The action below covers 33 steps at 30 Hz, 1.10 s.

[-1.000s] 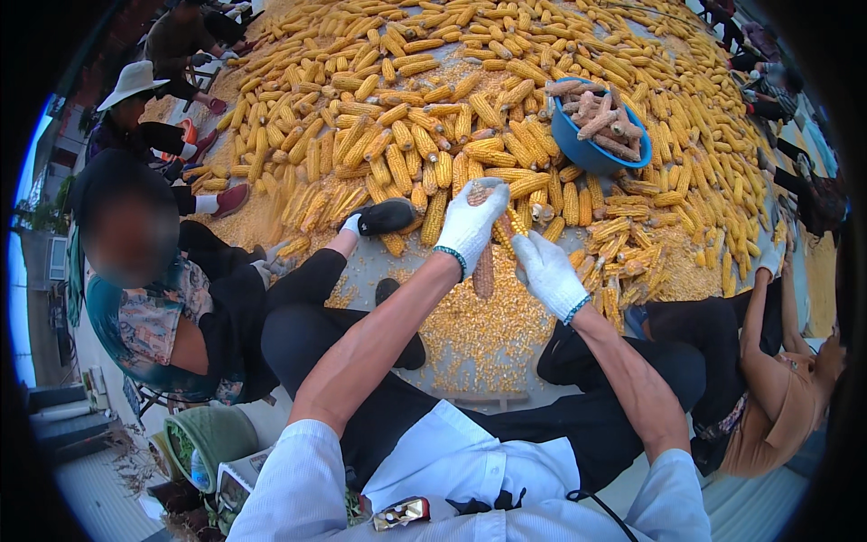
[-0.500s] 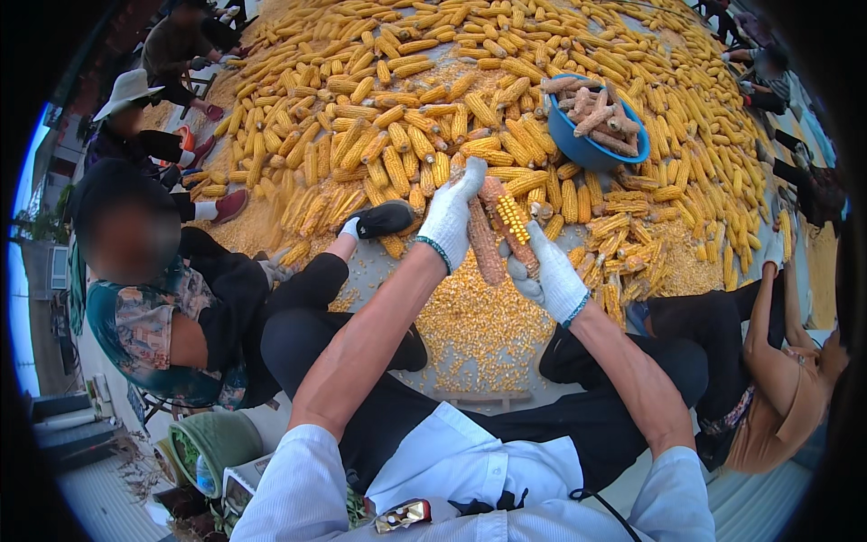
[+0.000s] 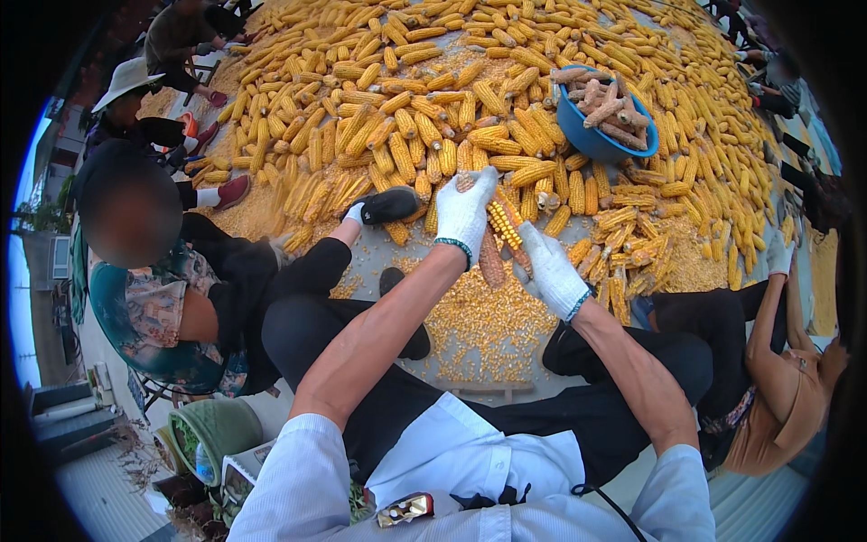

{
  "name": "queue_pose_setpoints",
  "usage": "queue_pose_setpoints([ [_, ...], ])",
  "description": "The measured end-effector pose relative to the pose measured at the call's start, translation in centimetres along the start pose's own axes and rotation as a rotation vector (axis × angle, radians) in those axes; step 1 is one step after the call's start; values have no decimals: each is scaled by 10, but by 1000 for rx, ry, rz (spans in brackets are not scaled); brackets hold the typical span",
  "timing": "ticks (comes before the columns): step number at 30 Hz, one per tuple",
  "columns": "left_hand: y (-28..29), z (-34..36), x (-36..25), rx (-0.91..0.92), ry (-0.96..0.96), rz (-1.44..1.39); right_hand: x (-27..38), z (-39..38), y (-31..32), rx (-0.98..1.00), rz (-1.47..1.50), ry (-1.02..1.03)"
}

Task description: The person sits on the ground and shells corn cobs by hand, removing kernels from the cob and placing the empty cobs into a blue basin. The task is performed continuously with other people also shelling corn nearby.

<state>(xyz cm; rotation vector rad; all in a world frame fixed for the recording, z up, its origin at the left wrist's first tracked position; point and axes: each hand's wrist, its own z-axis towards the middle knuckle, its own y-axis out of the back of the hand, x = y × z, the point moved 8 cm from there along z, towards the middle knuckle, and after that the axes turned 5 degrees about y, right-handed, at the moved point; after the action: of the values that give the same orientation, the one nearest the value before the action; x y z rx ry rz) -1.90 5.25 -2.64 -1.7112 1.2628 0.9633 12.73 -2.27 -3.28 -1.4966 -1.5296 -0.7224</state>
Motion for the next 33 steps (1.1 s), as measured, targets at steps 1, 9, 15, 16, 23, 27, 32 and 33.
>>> queue_pose_setpoints([
  [1, -3, -1, -1, 14, 45, -24, -2, 0, 0, -18, 29, -9],
  [9, -22, -7, -11, 192, 203, -258, 12, 3, 10, -25, -200, 111],
  [15, -14, -8, 1, 29, 52, -103, 1, 1, 8, -44, -363, 243],
  [16, -9, -8, 6, -6, 44, -64, -2, -1, 7, -61, -216, 116],
  [23, -10, 0, 3, 101, 84, -140, 4, -6, -1, -13, -46, -49],
  [27, -26, -15, -9, 147, 224, -193, 2, 4, 11, -13, -132, 16],
  [32, -20, -9, 13, 72, 141, -151, 3, 6, 9, -107, -611, 328],
  [33, -16, -6, 17, 71, 144, -143, 1, 5, 6, -92, -603, 264],
])
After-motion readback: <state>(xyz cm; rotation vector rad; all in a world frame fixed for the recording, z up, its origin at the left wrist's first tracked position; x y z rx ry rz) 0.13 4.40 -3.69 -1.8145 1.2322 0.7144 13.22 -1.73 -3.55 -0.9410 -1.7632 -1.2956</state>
